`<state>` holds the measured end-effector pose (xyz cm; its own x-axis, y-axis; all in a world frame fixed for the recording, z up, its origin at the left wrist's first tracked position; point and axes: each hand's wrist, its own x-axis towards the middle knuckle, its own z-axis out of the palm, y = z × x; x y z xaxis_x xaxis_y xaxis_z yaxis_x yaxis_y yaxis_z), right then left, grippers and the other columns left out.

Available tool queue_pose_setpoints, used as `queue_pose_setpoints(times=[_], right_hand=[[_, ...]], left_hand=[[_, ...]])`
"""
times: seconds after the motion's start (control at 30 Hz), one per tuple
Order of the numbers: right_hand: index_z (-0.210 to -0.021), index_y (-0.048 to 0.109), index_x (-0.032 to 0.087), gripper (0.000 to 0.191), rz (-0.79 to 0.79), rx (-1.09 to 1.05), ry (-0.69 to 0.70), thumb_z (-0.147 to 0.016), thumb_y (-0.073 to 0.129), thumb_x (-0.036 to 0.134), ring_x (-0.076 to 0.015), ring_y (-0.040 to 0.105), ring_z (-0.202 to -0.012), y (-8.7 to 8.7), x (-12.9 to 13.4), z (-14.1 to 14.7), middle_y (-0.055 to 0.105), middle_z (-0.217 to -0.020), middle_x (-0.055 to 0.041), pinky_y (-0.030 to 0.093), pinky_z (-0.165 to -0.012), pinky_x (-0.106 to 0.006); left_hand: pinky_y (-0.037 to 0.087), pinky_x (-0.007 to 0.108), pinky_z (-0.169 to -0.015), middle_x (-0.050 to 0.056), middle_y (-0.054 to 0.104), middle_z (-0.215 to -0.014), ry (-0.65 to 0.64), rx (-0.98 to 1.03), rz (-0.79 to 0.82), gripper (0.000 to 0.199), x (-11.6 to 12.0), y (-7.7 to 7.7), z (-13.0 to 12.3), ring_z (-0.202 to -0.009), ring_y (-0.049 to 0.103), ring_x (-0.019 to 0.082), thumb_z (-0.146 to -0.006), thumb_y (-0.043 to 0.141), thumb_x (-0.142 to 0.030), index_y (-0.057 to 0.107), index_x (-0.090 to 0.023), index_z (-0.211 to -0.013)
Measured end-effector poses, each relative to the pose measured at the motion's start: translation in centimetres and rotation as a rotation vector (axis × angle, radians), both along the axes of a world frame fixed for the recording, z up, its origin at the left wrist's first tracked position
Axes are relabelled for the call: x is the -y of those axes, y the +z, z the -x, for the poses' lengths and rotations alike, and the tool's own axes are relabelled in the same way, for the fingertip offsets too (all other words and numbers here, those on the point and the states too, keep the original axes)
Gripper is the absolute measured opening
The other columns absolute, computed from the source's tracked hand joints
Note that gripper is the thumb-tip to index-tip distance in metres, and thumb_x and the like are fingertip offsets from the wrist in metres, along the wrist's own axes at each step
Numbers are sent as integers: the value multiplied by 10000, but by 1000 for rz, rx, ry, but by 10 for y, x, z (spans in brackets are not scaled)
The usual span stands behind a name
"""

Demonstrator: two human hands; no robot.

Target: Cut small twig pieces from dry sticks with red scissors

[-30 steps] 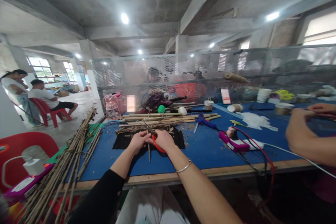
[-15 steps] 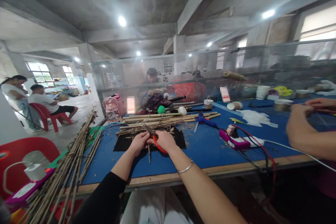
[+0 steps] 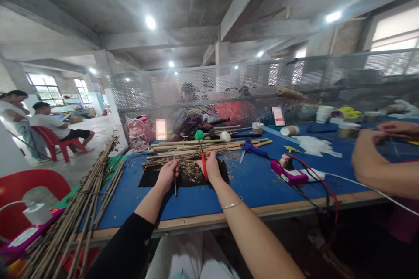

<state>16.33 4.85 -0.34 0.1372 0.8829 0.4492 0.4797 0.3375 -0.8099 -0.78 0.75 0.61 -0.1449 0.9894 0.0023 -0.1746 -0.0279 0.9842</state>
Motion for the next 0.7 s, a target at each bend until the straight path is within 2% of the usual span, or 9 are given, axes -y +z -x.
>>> queue_pose_setpoints(times=[0.1,0.2,0.37,0.5,0.7], right_hand=[[-746,515,198,255,24,124,-114,-662,536,438,-180,529,-571,2,4,-2,597,-624,-33,396,-572,-269],[-612,547,204,304,37,201,-89,-727,456,470,-188,553,-583,6,7,-5,618,-607,-55,386,-559,-260],[-708,591,185,344,-34,235,40,-774,428,481,-171,566,-619,7,11,0,642,-665,-51,399,-575,-242],[-797,585,207,321,72,349,203,-729,532,516,-150,572,-655,6,17,12,644,-734,-16,400,-589,-230],[-862,545,191,340,53,334,333,-724,561,501,-136,555,-669,8,24,16,629,-796,-20,398,-609,-235]], left_hand=[[188,152,-352,-64,441,-529,24,18,23,333,-1,0,1,-366,385,34,-730,564,-373,543,-129,-956],[214,149,-357,-37,502,-570,3,18,56,344,0,1,1,-399,443,47,-736,559,-379,541,-131,-973],[258,148,-356,-11,562,-599,-87,-7,52,430,5,4,-2,-436,509,72,-732,563,-442,548,-154,-1051],[266,150,-342,-27,548,-572,-156,0,-19,500,8,5,-4,-424,504,71,-705,591,-464,543,-165,-1102],[278,156,-331,-36,536,-534,-154,-101,-167,513,10,5,-7,-409,491,73,-696,594,-483,572,-154,-1089]])
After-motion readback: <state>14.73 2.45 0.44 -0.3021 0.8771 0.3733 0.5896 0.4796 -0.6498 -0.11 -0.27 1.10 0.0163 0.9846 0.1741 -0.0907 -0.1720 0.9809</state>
